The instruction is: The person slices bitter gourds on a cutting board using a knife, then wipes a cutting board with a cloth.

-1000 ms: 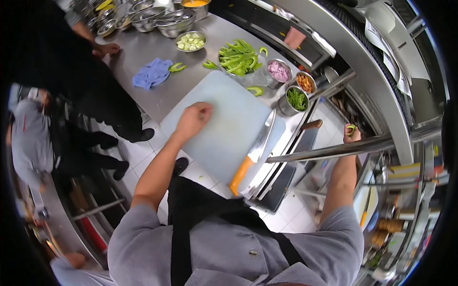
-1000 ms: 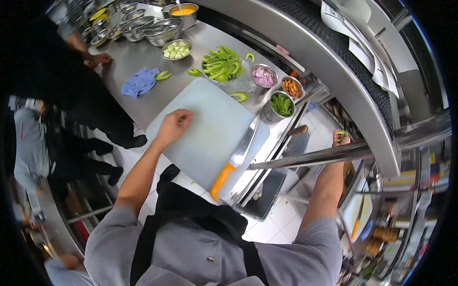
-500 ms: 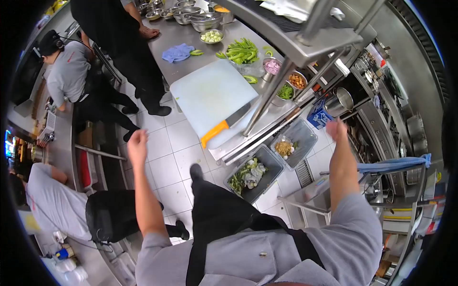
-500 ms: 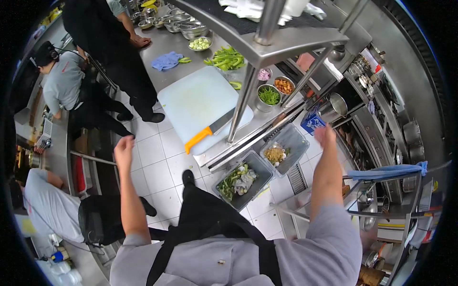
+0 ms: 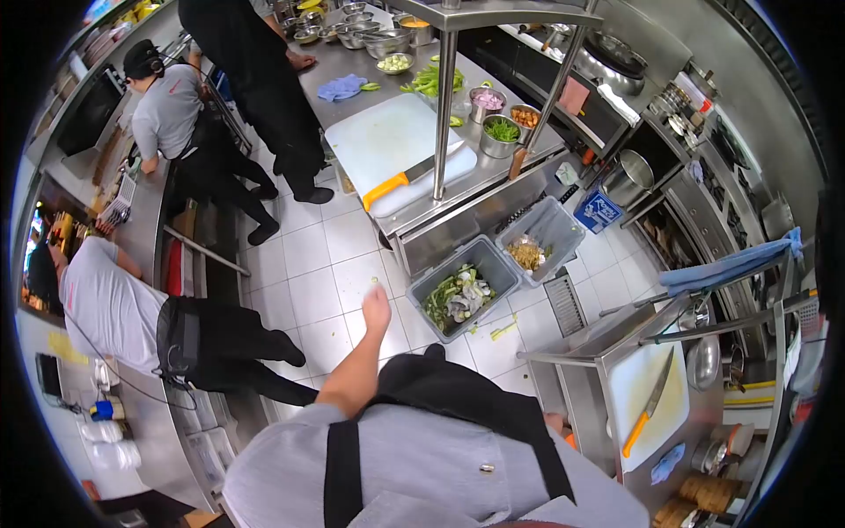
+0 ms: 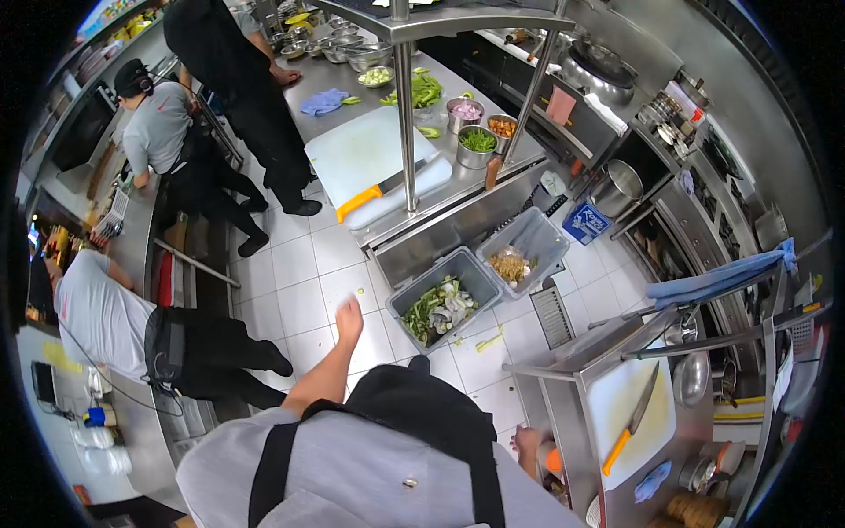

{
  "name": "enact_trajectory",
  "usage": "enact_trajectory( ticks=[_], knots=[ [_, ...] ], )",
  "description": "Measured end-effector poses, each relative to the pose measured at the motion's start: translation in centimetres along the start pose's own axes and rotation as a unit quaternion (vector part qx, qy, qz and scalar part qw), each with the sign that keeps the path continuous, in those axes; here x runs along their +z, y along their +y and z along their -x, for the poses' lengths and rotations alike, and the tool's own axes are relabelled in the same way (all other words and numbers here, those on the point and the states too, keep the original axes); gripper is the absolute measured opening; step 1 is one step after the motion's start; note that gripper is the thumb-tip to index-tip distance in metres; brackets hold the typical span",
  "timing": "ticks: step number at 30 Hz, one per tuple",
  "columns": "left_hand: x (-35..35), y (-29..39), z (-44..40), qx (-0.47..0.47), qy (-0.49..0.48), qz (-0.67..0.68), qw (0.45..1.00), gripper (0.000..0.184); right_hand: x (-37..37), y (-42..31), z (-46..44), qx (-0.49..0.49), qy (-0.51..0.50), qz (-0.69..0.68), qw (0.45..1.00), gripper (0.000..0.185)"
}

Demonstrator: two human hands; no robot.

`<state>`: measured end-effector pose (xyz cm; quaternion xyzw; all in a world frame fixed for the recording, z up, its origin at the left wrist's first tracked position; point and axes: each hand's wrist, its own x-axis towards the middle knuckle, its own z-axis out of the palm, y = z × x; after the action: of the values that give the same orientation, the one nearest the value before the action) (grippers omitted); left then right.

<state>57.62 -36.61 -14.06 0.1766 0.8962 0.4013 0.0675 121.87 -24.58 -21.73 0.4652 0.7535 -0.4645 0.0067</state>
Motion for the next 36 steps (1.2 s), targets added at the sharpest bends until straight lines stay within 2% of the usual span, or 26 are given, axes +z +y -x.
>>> enact_trajectory(
  ticks=[1, 2, 3, 4, 6, 7, 9, 10, 11, 13, 15, 16, 17, 18, 19, 21, 22, 24, 25, 26, 27, 28, 29, 31, 34, 36],
  knots=[
    [2.8, -12.3, 2.2, 0.239, -0.219, -0.232, 0.917, 0.038, -0.1, -0.1, 0.1, 0.05, -0.046, 0.028, 0.997, 0.039],
    [1.4, -15.4, 4.7, -0.085, -0.503, -0.228, 0.829, 0.029, 0.1, 0.4, -0.5, 0.07, -0.057, 0.084, 0.992, 0.039],
    [-3.2, -20.9, 7.4, 0.195, -0.673, -0.02, 0.714, 0.028, 0.4, 1.1, -1.2, 0.087, -0.072, 0.142, 0.983, 0.04],
    [-2.2, -23.5, 9.8, -0.019, -0.752, -0.345, 0.561, 0.025, 0.6, 2.0, -1.9, 0.104, -0.088, 0.198, 0.971, 0.041],
    [-9.8, -21.5, 12.3, 0.105, -0.686, -0.375, 0.615, 0.025, -3.1, -9.6, -1.1, 0.181, 0.031, 0.105, 0.977, 0.043],
    [-8.2, -20.6, 12.4, -0.059, -0.694, -0.42, 0.581, 0.03, -3.8, -11.5, -1.7, 0.183, 0.057, 0.103, 0.976, 0.043],
    [-10.7, -18.7, 13.1, -0.04, -0.669, -0.287, 0.685, 0.029, -5.1, -14.8, -3.0, 0.191, 0.081, 0.093, 0.974, 0.043],
    [-10.8, -20.2, 12.8, -0.014, -0.679, -0.194, 0.708, 0.025, -6.1, -16.3, -4.2, 0.16, 0.04, 0.11, 0.98, 0.043],
    [-10.0, -18.7, 12.7, -0.015, -0.671, -0.194, 0.715, 0.025, -7.2, -17.2, -6.1, 0.118, -0.001, 0.131, 0.984, 0.044],
    [-9.1, -14.4, 13.3, 0.168, -0.607, -0.446, 0.636, 0.019, -8.2, -17.4, -10.1, 0.05, -0.052, 0.163, 0.984, 0.045],
    [-7.6, -12.5, 14.2, 0.117, -0.569, -0.444, 0.682, 0.023, -10.5, -19.4, -13.8, -0.017, -0.097, 0.199, 0.975, 0.047],
    [-6.6, -12.3, 15.3, -0.05, -0.524, -0.231, 0.818, 0.021, -12.3, -21.1, -14.4, -0.022, -0.081, 0.178, 0.981, 0.047],
    [-4.7, -12.4, 16.1, -0.205, -0.434, 0.009, 0.877, 0.023, -14.7, -23.1, -14.9, -0.025, -0.062, 0.156, 0.985, 0.048],
    [-1.9, -12.7, 15.6, -0.097, -0.514, -0.134, 0.842, 0.024, -17.0, -24.1, -14.8, -0.021, -0.034, 0.144, 0.989, 0.048],
    [2.4, -12.4, 15.0, 0.131, -0.595, -0.323, 0.724, 0.024, -19.5, -25.3, -13.7, -0.019, -0.034, 0.148, 0.988, 0.048],
    [9.8, -8.1, 13.7, 0.423, -0.598, -0.386, 0.561, 0.027, -24.3, -27.5, -11.4, -0.024, 0.065, -0.032, 0.997, 0.043],
    [14.6, -6.2, 12.3, 0.35, -0.603, -0.39, 0.602, 0.029, -25.6, -26.5, -10.6, -0.004, 0.108, -0.064, 0.992, 0.038],
    [22.0, 6.6, 9.3, 0.203, -0.588, -0.382, 0.683, 0.034, -27.9, -24.9, -8.4, -0.005, 0.171, -0.064, 0.983, 0.036],
    [25.8, 11.3, 7.8, 0.234, -0.539, -0.339, 0.734, 0.037, -28.9, -24.3, -7.0, -0.019, 0.228, -0.06, 0.972, 0.034],
    [28.5, 17.0, 5.8, 0.376, -0.516, -0.3, 0.709, 0.036, -30.5, -25.2, -5.5, -0.007, 0.234, -0.08, 0.969, 0.029],
    [30.8, 22.8, 4.6, 0.349, -0.498, -0.239, 0.757, 0.035, -31.5, -25.6, -4.8, 0.019, 0.247, -0.08, 0.965, 0.029],
    [34.5, 25.6, 3.1, 0.404, -0.462, -0.195, 0.765, 0.036, -32.4, -26.0, -4.1, 0.002, 0.285, -0.073, 0.956, 0.029],
    [34.4, 32.1, 3.0, 0.356, -0.489, -0.152, 0.782, 0.036, -33.3, -26.4, -3.7, -0.018, 0.321, -0.063, 0.945, 0.028],
    [41.2, 36.1, 1.6, 0.401, -0.468, -0.177, 0.767, 0.037, -34.5, -27.0, -3.2, -0.009, 0.347, -0.033, 0.937, 0.028],
    [46.5, 41.9, 1.7, 0.404, -0.495, -0.17, 0.75, 0.039, -35.0, -28.0, -4.1, 0.029, 0.365, -0.108, 0.924, 0.028],
    [50.9, 43.1, 1.4, 0.407, -0.51, -0.166, 0.74, 0.039, -34.2, -27.2, -5.3, 0.075, 0.359, -0.24, 0.899, 0.026]
  ],
)
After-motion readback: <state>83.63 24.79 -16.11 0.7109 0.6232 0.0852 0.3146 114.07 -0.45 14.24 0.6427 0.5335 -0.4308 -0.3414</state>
